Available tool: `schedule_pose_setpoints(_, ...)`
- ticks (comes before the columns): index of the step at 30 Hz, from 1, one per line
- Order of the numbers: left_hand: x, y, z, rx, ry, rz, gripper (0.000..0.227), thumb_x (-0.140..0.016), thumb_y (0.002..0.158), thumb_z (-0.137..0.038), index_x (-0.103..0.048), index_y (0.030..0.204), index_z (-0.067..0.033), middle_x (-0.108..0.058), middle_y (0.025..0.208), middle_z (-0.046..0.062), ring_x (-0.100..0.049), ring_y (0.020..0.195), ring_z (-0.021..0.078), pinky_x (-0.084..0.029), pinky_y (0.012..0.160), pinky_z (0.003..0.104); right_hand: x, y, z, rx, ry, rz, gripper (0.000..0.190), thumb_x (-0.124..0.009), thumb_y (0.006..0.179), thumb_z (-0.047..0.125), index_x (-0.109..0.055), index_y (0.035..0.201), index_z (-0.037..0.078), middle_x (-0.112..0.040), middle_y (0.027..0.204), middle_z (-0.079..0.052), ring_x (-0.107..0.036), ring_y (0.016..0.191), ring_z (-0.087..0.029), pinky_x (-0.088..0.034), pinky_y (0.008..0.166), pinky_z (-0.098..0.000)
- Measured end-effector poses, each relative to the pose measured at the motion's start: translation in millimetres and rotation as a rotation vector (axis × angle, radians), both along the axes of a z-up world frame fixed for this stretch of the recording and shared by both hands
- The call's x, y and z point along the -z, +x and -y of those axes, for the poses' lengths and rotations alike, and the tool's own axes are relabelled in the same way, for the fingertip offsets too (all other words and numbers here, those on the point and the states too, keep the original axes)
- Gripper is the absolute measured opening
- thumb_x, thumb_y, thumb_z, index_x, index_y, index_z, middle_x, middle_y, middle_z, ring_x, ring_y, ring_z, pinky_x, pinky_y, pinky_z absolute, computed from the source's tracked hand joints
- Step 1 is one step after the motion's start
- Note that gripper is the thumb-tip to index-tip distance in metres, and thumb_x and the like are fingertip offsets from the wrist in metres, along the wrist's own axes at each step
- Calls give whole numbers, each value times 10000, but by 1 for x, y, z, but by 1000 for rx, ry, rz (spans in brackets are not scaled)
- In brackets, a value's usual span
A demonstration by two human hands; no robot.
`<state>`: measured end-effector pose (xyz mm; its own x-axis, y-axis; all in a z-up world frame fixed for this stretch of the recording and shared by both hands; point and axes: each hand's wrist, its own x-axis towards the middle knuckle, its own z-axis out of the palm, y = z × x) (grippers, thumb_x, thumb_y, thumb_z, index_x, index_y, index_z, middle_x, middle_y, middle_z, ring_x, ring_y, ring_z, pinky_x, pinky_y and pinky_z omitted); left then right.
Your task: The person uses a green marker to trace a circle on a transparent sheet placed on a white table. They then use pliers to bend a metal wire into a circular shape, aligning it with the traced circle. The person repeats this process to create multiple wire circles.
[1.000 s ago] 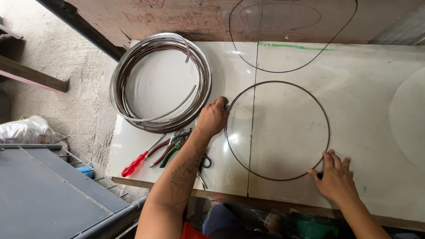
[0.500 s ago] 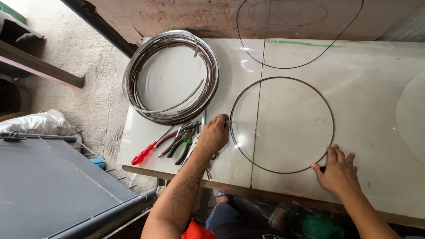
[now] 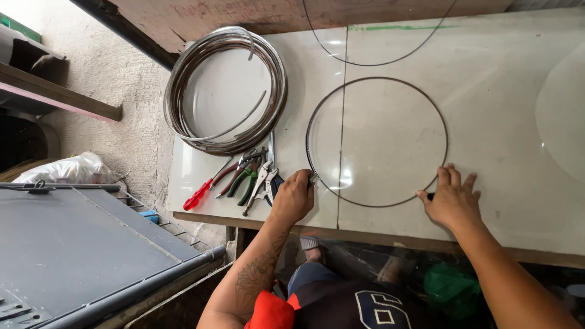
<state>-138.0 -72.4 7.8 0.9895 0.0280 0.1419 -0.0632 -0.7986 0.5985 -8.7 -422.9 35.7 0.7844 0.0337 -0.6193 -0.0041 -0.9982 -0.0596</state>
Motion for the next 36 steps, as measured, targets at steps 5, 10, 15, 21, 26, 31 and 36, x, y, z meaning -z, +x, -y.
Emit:
schedule_pose_setpoints(5, 12, -12, 22, -1, 101, 19, 210, -607, 908, -110, -584, 1113, -68, -656, 941, 134, -683, 797, 363, -551, 659, 445, 1, -5, 4, -22, 26, 40, 865, -506, 963, 530, -183, 1630, 83, -116, 1720, -120, -39, 1530, -549, -213, 1191, -699)
schedule_pose_setpoints(10, 25, -20, 42, 20, 206, 97, 212, -636, 889, -172, -614, 1098, -137, -677, 965, 78, -738, 843, 280, -615, 717, 356, -1, -10, 7, -38, 86, 117, 827, -559, 968, 470, -281, 1612, 31, -217, 1707, -181, -91, 1507, -602, -231, 1161, -742)
schedule_pose_setpoints(15, 28, -22, 56, 143, 203, 146, 286, -643, 861, -137, -634, 1146, -119, -698, 999, 108, -750, 884, 297, -622, 749, 351, 1, -9, 10, -47, 122, 124, 819, -573, 967, 448, -280, 1603, 23, -215, 1699, -181, -71, 1499, -614, -212, 1163, -746)
schedule_pose_setpoints(21, 21, -23, 83, 167, 200, 203, 260, -633, 878, -120, -654, 1137, -103, -707, 973, 117, -756, 859, 290, -619, 730, 335, -5, -11, 8, -42, 126, 118, 809, -564, 973, 442, -271, 1602, 26, -207, 1702, -178, -66, 1504, -608, -203, 1165, -746)
schedule_pose_setpoints(26, 8, -21, 104, 208, 186, 213, 267, -636, 858, -135, -661, 1123, -113, -704, 952, 103, -751, 816, 284, -619, 699, 328, 2, -11, 9, -52, 123, 114, 825, -551, 971, 473, -262, 1604, 30, -197, 1703, -174, -71, 1502, -611, -206, 1157, -754)
schedule_pose_setpoints(31, 11, -9, 130, 268, 173, 233, 271, -626, 868, -155, -662, 1136, -129, -704, 948, 89, -752, 796, 280, -621, 667, 340, -10, -11, 8, -47, 100, 111, 834, -547, 966, 497, -265, 1607, 42, -204, 1707, -163, -91, 1506, -606, -203, 1159, -752)
schedule_pose_setpoints(36, 10, 7, 157, 321, 99, 231, 304, -651, 837, -157, -659, 1137, -112, -700, 916, 107, -748, 771, 308, -623, 642, 369, -6, -10, 10, -59, 112, 101, 813, -530, 983, 488, -251, 1612, 55, -188, 1715, -147, -85, 1512, -593, -192, 1168, -742)
